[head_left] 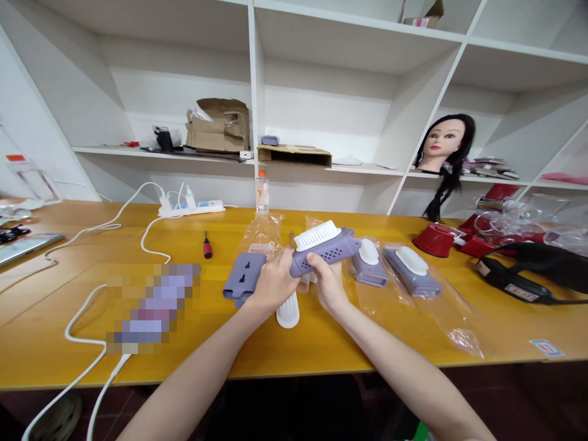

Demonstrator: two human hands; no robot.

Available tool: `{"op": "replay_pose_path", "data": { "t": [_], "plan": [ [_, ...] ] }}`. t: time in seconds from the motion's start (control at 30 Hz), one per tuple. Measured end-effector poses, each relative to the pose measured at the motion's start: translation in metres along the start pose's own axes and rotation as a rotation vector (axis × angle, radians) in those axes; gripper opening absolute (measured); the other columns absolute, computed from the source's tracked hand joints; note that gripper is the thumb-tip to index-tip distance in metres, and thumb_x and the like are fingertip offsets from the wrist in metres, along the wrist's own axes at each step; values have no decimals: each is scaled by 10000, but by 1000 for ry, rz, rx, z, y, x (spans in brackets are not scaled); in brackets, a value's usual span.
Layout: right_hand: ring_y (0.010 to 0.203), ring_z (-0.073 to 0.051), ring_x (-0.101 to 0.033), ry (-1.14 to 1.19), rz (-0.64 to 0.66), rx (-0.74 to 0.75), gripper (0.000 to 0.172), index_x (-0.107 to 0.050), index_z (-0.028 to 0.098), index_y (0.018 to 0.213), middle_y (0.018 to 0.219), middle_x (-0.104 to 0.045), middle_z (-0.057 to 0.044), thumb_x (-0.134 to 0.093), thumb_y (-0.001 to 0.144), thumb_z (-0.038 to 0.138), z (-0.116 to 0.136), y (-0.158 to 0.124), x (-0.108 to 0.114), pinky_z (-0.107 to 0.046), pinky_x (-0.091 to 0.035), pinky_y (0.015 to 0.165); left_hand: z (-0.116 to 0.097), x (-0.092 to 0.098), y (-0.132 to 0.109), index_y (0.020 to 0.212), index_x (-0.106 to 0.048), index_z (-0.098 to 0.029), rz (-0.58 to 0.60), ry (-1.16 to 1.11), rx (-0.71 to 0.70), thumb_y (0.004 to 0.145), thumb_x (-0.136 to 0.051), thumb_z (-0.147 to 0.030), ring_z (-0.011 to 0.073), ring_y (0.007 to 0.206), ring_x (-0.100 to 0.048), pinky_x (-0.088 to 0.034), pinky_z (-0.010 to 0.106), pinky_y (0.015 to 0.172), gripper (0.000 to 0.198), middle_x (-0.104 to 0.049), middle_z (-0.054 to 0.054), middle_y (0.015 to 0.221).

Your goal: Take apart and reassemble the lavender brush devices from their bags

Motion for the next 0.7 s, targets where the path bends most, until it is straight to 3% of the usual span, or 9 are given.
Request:
{"op": "replay_pose_path", "data": {
  "t": [0.2, 0.37, 0.43, 0.5, 0.6, 0.7],
  "plan": [
    [887, -181, -598, 44, -7, -1, 405, -602, 227, 1023, 892, -665, -11, -700, 632, 268, 1, -4, 0, -345, -478, 852, -3, 10, -2, 1145, -512, -196, -101, -104, -47, 711, -572, -180, 224, 1096, -580, -457, 362, 932, 438, -622, 91, 1183],
    [912, -203, -603, 72, -23, -45, 434, -596, 233, 1024, 904, -670, -12, -706, 606, 266, 2, 0, -1, -362, -475, 865, 1, 5, -2, 1226, -479, -227, -57, -297, 29, 703, -600, -202, 220, 1209, -485, -365, 397, 1030, 538, -551, 74, 1280],
    [910, -214, -606, 84, -37, -47, 426, -599, 229, 1002, 897, -675, -9, -694, 589, 271, 6, 5, 4, -366, -474, 859, 0, 2, -1, 1302, -407, -205, 6, -498, 44, 668, -645, -251, 244, 1269, -410, -337, 407, 1045, 679, -464, 103, 1362],
    [918, -230, -607, 100, -36, -52, 415, -604, 230, 976, 885, -680, -3, -666, 570, 285, 9, 10, 8, -374, -474, 845, 7, -4, 1, 1349, -338, -200, 93, -798, 173, 680, -636, -337, 274, 1268, -401, -386, 421, 992, 746, -417, 126, 1393],
    [907, -261, -614, 124, -11, -54, 420, -617, 231, 940, 826, -689, 1, -618, 526, 299, 12, 13, 12, -400, -481, 819, 15, -29, -7, 1283, -412, -185, 357, -1268, 528, 769, -496, -455, 293, 1067, -573, -490, 427, 813, 587, -534, 146, 1262],
    [910, -300, -617, 130, 27, -73, 431, -632, 217, 917, 777, -694, -24, -565, 512, 348, 11, 12, 11, -440, -493, 787, 4, -40, -16, 1141, -517, -164, 604, -1500, 650, 744, -543, -424, 248, 823, -654, -509, 395, 726, 475, -648, 128, 1035]
  ]
}}
Point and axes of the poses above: each hand's wrist, its own y-axis towards the middle knuckle, its own x-axis out of the back of the hand, z = x × y, the point moved 9 cm from there along y, towards the middle knuckle
